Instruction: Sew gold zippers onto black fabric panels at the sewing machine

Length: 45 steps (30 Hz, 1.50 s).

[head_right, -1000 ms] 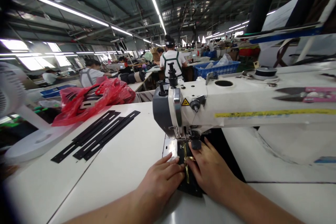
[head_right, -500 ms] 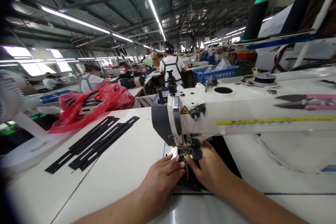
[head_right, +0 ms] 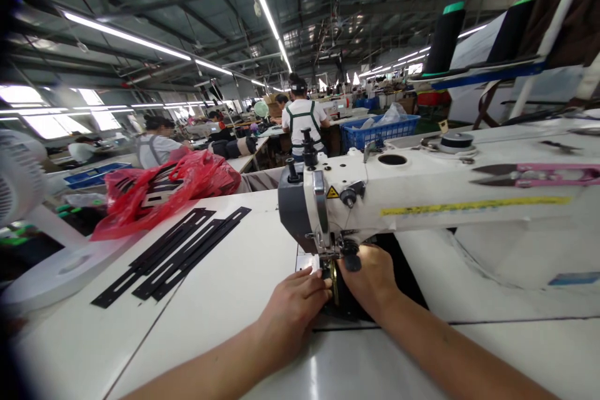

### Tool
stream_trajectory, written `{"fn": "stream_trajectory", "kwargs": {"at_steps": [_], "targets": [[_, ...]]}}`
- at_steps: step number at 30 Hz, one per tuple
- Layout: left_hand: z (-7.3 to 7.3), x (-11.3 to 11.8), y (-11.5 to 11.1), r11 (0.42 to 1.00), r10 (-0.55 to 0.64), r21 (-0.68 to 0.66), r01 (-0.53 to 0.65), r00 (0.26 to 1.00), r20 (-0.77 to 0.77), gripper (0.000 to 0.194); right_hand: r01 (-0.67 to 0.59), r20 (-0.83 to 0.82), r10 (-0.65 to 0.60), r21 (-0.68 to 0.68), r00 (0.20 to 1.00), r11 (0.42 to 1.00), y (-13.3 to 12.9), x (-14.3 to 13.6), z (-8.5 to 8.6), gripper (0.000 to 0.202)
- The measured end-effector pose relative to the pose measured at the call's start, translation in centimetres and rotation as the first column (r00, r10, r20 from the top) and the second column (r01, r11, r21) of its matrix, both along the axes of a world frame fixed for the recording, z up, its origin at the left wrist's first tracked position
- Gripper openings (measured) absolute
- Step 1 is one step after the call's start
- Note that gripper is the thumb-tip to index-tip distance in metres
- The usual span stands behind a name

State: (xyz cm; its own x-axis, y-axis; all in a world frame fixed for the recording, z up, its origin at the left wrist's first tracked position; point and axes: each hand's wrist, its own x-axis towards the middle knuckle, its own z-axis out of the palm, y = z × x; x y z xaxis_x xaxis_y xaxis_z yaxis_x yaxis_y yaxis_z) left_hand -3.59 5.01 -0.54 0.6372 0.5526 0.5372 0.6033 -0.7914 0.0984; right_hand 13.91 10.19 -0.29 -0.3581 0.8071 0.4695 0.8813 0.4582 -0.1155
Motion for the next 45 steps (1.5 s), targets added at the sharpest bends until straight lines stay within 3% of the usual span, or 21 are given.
{"fn": "stream_trajectory", "kwargs": {"at_steps": [3,6,9,12,18,27,31,36,40,45], "targets": [[0.0,-0.1,0.0,1.0,0.009,-0.01,-0.01,1.0,-0.026,0.012,-0.035,0.018,0.034,0.02,0.999,0.999,-0.5,0.4,0.7,0.035],[0.2,-0.2,-0.5,0.999,0.052,0.013,-0.051,0.997,-0.052,0.015,-0.16,0.015,0.159,0.036,0.987,0.986,-2.7,1.4,0.9,0.03],[0.3,-0.1,-1.3,0.994,0.078,0.086,-0.071,0.994,-0.078,0.015,-0.38,0.061,0.375,0.109,0.925,0.919,-5.5,2.4,0.4,0.031],[0.1,0.2,-1.9,0.987,0.083,0.149,-0.068,0.992,-0.094,0.016,-0.485,0.172,0.455,0.224,0.874,0.845,-7.0,2.8,-0.5,0.034],[0.3,0.3,-1.7,0.989,0.075,0.132,-0.063,0.993,-0.089,0.017,-0.483,0.144,0.462,0.206,0.875,0.851,-6.2,2.6,-1.5,0.04],[0.4,0.3,0.0,0.99,0.059,0.127,-0.055,0.998,-0.034,0.025,-0.48,0.283,0.414,0.225,0.865,0.848,-4.9,2.2,-1.1,0.044],[-0.1,0.5,1.0,0.989,0.032,0.144,-0.033,0.999,0.006,0.021,-0.457,0.259,0.399,0.226,0.88,0.86,-4.0,1.8,-0.9,0.046],[0.1,-0.1,0.8,0.999,0.042,-0.037,-0.04,0.996,0.075,0.015,-0.438,0.13,0.421,0.169,0.898,0.883,-4.0,1.7,-0.3,0.041],[0.5,-0.8,-0.2,0.976,0.136,-0.194,-0.095,0.967,0.214,0.018,-0.335,-0.01,0.34,0.145,0.94,0.931,-4.4,2.3,-0.6,0.033],[-0.1,-1.1,-0.3,0.996,0.086,-0.038,-0.08,0.973,0.213,0.019,-0.362,-0.023,0.371,0.166,0.928,0.917,-4.6,2.5,-1.3,0.033]]}}
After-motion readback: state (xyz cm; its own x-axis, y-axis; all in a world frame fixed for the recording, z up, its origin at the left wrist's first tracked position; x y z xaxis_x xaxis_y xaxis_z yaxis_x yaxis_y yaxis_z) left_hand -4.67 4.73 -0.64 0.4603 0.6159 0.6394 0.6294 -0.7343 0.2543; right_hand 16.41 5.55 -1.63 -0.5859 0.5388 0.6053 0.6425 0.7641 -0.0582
